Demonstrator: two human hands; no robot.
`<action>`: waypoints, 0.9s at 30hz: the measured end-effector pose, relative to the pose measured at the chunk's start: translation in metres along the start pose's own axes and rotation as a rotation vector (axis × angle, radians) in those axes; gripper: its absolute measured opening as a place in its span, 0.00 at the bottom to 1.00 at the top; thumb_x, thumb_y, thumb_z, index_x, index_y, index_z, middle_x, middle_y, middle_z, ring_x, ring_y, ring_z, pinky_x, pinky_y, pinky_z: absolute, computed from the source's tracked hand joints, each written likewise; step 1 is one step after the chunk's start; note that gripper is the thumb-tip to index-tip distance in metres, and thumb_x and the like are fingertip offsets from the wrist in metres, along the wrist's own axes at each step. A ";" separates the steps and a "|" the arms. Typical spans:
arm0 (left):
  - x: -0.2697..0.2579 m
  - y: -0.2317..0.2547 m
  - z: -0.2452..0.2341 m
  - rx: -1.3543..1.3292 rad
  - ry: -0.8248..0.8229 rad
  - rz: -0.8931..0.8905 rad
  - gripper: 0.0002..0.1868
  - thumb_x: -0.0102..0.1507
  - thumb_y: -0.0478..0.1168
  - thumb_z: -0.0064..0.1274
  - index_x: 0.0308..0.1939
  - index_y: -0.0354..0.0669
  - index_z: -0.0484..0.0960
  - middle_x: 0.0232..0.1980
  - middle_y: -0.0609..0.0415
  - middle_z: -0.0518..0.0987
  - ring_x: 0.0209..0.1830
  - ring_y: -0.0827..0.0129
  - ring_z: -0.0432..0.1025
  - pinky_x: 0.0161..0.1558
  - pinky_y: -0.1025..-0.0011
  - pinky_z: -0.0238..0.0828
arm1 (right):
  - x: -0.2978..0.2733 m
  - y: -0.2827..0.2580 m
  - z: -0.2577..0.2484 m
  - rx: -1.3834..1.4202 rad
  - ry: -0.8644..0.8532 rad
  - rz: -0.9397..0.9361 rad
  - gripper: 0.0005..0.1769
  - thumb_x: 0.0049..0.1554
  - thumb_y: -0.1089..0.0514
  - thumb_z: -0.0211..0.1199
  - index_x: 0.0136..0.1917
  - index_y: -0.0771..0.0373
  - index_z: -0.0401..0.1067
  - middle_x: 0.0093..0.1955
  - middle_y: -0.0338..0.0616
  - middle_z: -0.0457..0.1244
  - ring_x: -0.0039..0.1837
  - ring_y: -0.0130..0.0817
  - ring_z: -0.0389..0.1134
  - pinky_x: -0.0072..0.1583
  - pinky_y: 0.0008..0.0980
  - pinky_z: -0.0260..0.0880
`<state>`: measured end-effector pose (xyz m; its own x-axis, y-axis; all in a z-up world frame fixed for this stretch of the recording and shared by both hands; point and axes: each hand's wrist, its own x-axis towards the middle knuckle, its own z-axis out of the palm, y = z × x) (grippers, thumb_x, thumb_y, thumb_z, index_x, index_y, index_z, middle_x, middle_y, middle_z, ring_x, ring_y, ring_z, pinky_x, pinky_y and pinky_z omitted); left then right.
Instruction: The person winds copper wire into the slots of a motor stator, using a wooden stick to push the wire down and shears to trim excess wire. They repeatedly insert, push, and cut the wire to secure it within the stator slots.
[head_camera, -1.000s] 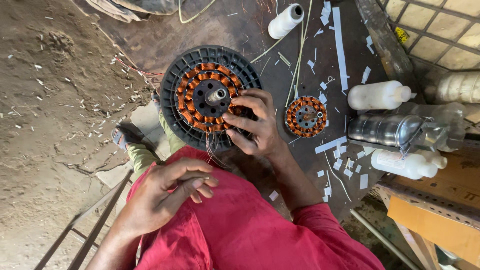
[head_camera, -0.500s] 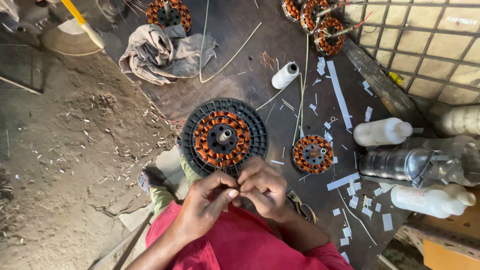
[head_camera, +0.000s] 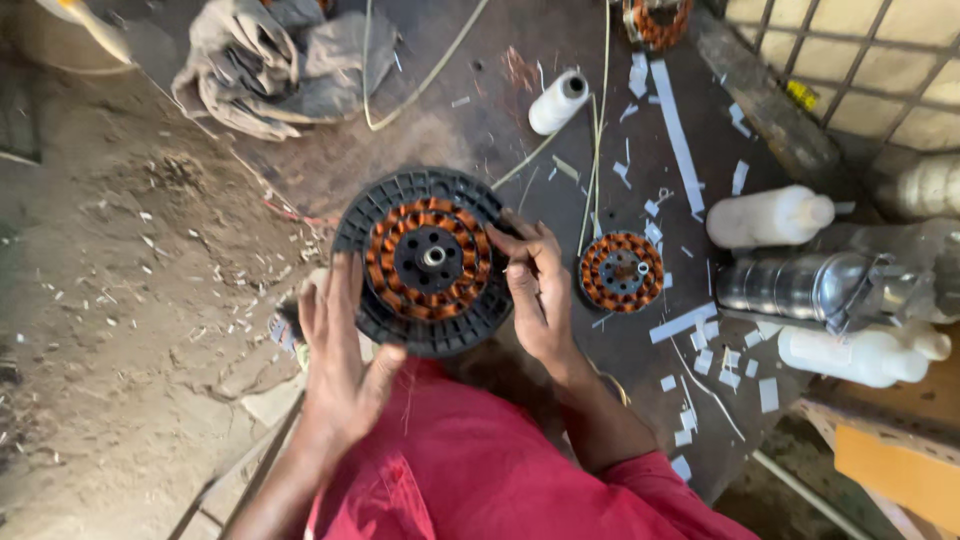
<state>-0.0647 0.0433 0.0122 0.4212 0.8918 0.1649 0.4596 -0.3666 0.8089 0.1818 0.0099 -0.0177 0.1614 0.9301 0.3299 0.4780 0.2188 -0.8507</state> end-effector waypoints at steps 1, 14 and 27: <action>0.008 -0.006 -0.005 -0.012 -0.057 0.011 0.55 0.69 0.75 0.28 0.80 0.27 0.47 0.80 0.26 0.57 0.84 0.39 0.45 0.80 0.40 0.26 | -0.015 -0.002 -0.002 0.034 0.014 0.040 0.14 0.73 0.49 0.47 0.53 0.63 0.61 0.67 0.52 0.68 0.81 0.45 0.58 0.84 0.54 0.39; 0.023 0.015 0.007 0.337 0.120 0.380 0.26 0.73 0.60 0.52 0.55 0.39 0.82 0.58 0.47 0.81 0.61 0.57 0.73 0.72 0.48 0.56 | -0.028 0.005 -0.016 0.122 0.147 0.229 0.14 0.54 0.64 0.71 0.52 0.68 0.74 0.49 0.45 0.66 0.51 0.36 0.67 0.56 0.36 0.67; 0.039 0.029 0.005 0.538 -0.223 0.479 0.19 0.62 0.38 0.56 0.56 0.39 0.85 0.57 0.53 0.81 0.57 0.65 0.72 0.64 0.62 0.66 | -0.006 -0.002 -0.015 -0.134 0.003 0.076 0.07 0.47 0.69 0.66 0.41 0.65 0.73 0.42 0.43 0.64 0.52 0.41 0.61 0.57 0.37 0.62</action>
<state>-0.0314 0.0663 0.0392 0.7932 0.5482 0.2651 0.4806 -0.8309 0.2805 0.1928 -0.0004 -0.0114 0.2037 0.9418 0.2675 0.5750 0.1060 -0.8113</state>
